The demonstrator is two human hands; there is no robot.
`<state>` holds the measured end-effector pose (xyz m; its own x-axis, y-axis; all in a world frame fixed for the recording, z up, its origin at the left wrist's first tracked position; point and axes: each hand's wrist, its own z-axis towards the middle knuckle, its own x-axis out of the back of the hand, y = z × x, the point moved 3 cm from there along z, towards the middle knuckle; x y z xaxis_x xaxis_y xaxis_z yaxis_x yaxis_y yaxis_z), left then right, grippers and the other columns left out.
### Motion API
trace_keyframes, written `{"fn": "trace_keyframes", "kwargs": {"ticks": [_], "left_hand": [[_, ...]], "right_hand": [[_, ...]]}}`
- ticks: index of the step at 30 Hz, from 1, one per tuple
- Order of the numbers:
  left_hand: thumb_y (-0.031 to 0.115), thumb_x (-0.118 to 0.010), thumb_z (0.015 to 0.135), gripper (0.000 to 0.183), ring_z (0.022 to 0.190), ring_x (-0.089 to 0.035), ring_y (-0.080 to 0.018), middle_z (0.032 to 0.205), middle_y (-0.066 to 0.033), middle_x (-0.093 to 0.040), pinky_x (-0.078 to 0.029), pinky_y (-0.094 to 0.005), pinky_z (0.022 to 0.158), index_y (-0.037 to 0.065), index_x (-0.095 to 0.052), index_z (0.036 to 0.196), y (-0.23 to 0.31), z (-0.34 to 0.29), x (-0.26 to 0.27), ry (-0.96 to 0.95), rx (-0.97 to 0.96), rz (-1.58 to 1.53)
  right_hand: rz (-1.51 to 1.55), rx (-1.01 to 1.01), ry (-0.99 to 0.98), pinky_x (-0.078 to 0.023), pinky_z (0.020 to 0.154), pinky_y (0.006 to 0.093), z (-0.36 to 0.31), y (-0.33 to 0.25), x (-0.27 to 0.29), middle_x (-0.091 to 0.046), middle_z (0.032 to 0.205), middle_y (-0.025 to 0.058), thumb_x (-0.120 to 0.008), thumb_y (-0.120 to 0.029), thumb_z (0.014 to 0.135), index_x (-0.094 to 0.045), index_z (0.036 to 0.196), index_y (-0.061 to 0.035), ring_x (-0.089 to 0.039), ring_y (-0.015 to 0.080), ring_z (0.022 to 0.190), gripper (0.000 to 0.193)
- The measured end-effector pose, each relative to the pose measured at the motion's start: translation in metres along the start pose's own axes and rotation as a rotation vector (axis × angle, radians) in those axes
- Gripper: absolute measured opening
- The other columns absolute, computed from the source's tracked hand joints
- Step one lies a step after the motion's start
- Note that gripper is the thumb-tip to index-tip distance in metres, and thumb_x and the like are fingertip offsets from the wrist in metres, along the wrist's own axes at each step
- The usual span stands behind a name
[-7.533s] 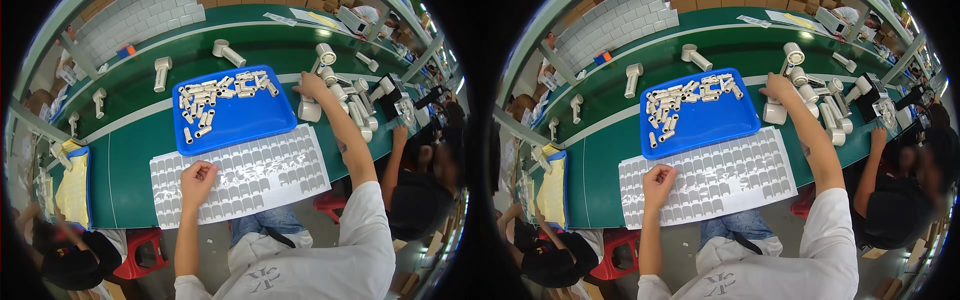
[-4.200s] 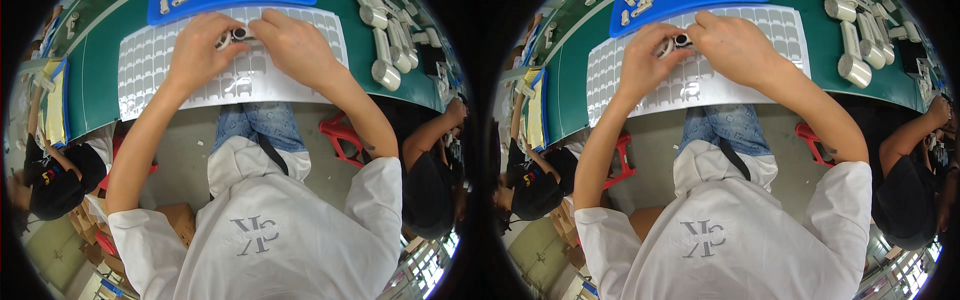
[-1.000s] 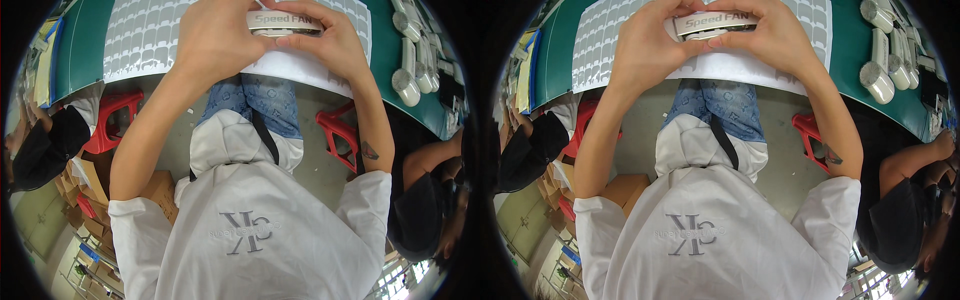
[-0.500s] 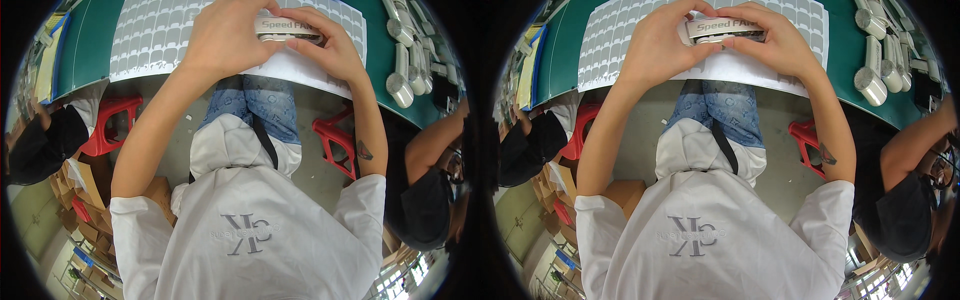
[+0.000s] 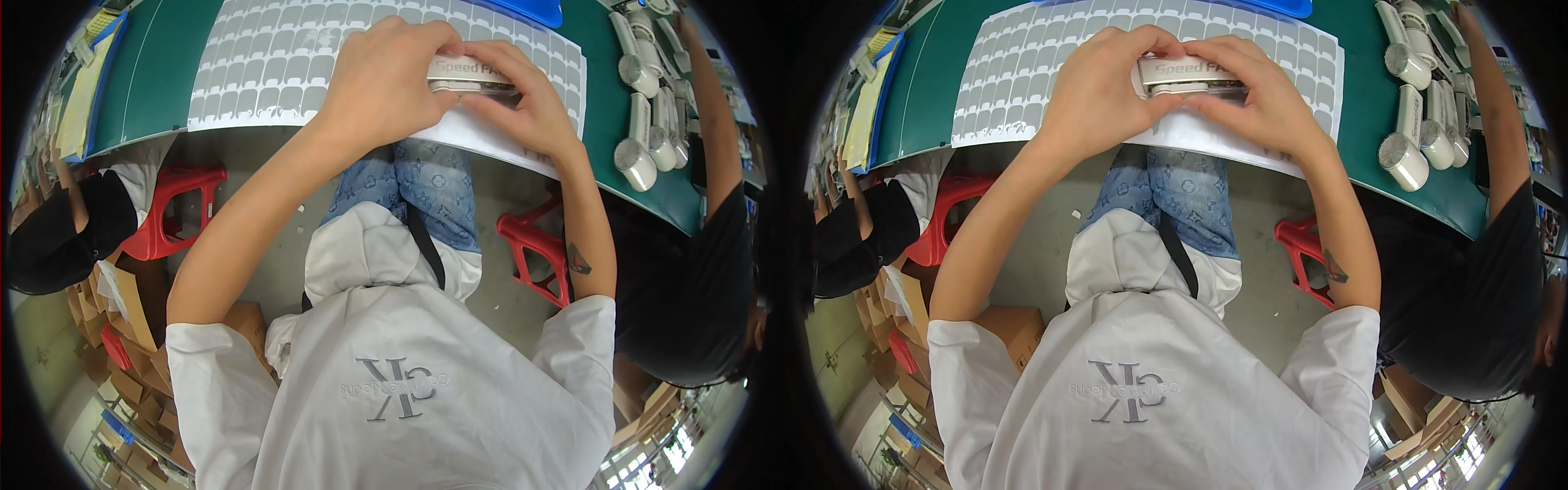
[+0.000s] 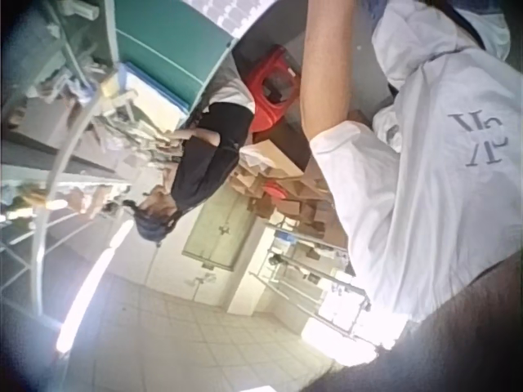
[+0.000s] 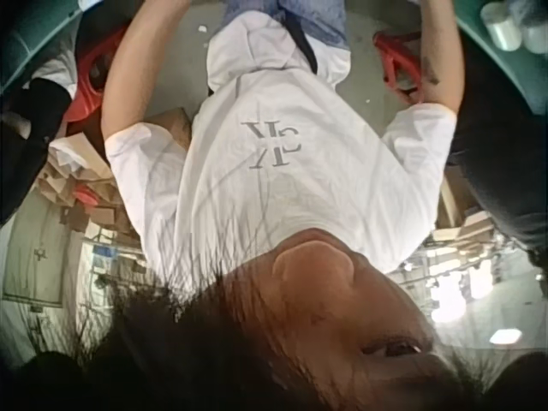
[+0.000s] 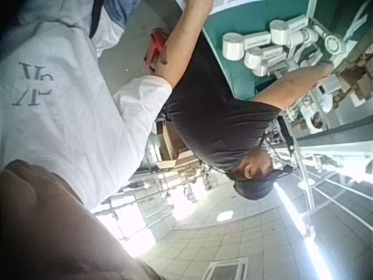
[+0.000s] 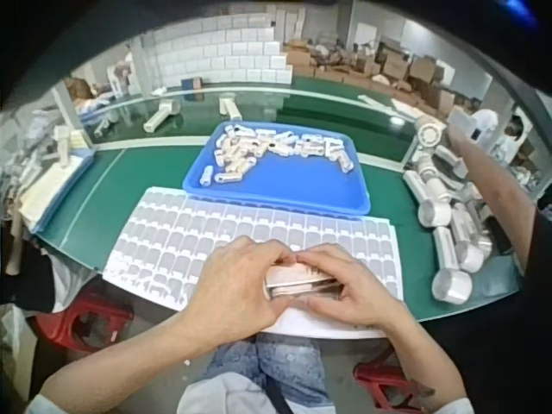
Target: The person assembles small white electronic devices at a workstation. They pick up a cylindrical body and a circular base from a blue tray, attach the base to the body, and place the completed unit on the table. This process is repeated multiple times throughout the video.
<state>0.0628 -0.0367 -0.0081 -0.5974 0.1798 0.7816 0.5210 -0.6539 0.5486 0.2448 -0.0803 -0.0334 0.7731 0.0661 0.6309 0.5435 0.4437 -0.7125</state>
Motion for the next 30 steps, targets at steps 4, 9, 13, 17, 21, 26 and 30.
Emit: {"fn": "trace_keyframes", "kwargs": {"ticks": [4,9,13,17,21,26,30], "left_hand": [[0.015,-0.080,0.064,0.043,0.091,-0.061,-0.0291,0.098,-0.0064,-0.069,-0.050,-0.0394,0.081,0.011,-0.066,0.105,0.001,0.001,-0.004,-0.011,0.014,0.117],[0.014,-0.079,0.064,0.041,0.089,-0.061,-0.0309,0.095,-0.0083,-0.070,-0.050,-0.0401,0.080,0.010,-0.069,0.104,0.003,-0.001,-0.004,-0.020,0.029,0.132],[0.015,-0.078,0.064,0.037,0.085,-0.062,-0.0324,0.089,-0.0113,-0.070,-0.051,-0.0411,0.078,0.009,-0.071,0.099,0.003,0.005,-0.007,-0.003,0.023,0.149],[0.017,-0.079,0.063,0.038,0.082,-0.062,-0.0333,0.086,-0.0132,-0.070,-0.051,-0.0417,0.077,0.009,-0.071,0.099,-0.002,0.006,-0.007,0.009,0.031,0.102],[0.020,-0.080,0.063,0.040,0.083,-0.063,-0.0335,0.086,-0.0133,-0.069,-0.051,-0.0417,0.078,0.008,-0.070,0.099,-0.004,0.011,0.000,-0.035,0.021,0.049],[0.026,-0.083,0.064,0.048,0.087,-0.064,-0.0301,0.089,-0.0123,-0.070,-0.050,-0.0376,0.082,0.008,-0.070,0.106,-0.025,0.021,0.017,-0.089,0.040,-0.207],[0.030,-0.082,0.071,0.046,0.085,-0.066,-0.0183,0.092,-0.0096,-0.071,-0.051,-0.0355,0.077,0.008,-0.069,0.109,-0.038,0.010,0.044,0.164,0.086,-0.572]], "right_hand": [[-0.154,0.045,0.015,-0.044,0.092,0.0378,-0.001,-0.004,-0.002,-0.060,0.116,0.0112,-0.072,-0.019,0.079,-0.057,0.128,-0.0063,-0.055,0.0311,0.106,0.053],[-0.227,0.106,0.080,-0.044,0.091,0.0375,-0.003,-0.008,-0.006,-0.061,0.114,0.0112,-0.073,-0.019,0.079,-0.058,0.127,-0.0068,-0.055,0.0310,0.103,0.052],[-0.233,0.093,0.081,-0.044,0.092,0.0372,-0.002,-0.007,-0.005,-0.062,0.114,0.0110,-0.073,-0.019,0.080,-0.059,0.126,-0.0062,-0.055,0.0305,0.104,0.050],[-0.141,-0.013,0.010,-0.045,0.093,0.0369,0.004,-0.005,0.000,-0.062,0.117,0.0111,-0.073,-0.017,0.079,-0.059,0.126,-0.0058,-0.056,0.0290,0.108,0.050],[0.005,-0.090,-0.019,-0.044,0.097,0.0341,0.006,-0.005,0.006,-0.061,0.119,0.0111,-0.072,-0.015,0.080,-0.058,0.128,-0.0051,-0.055,0.0242,0.115,0.050],[0.275,-0.185,0.338,-0.046,0.097,0.0350,-0.007,0.011,0.023,-0.062,0.117,0.0087,-0.068,-0.009,0.086,-0.058,0.126,-0.0042,-0.058,0.0214,0.112,0.042],[-0.058,-0.280,0.263,-0.049,0.091,0.0344,-0.034,-0.006,0.039,-0.064,0.111,0.0099,-0.068,-0.008,0.084,-0.064,0.112,-0.0014,-0.060,0.0244,0.106,0.029]]}}
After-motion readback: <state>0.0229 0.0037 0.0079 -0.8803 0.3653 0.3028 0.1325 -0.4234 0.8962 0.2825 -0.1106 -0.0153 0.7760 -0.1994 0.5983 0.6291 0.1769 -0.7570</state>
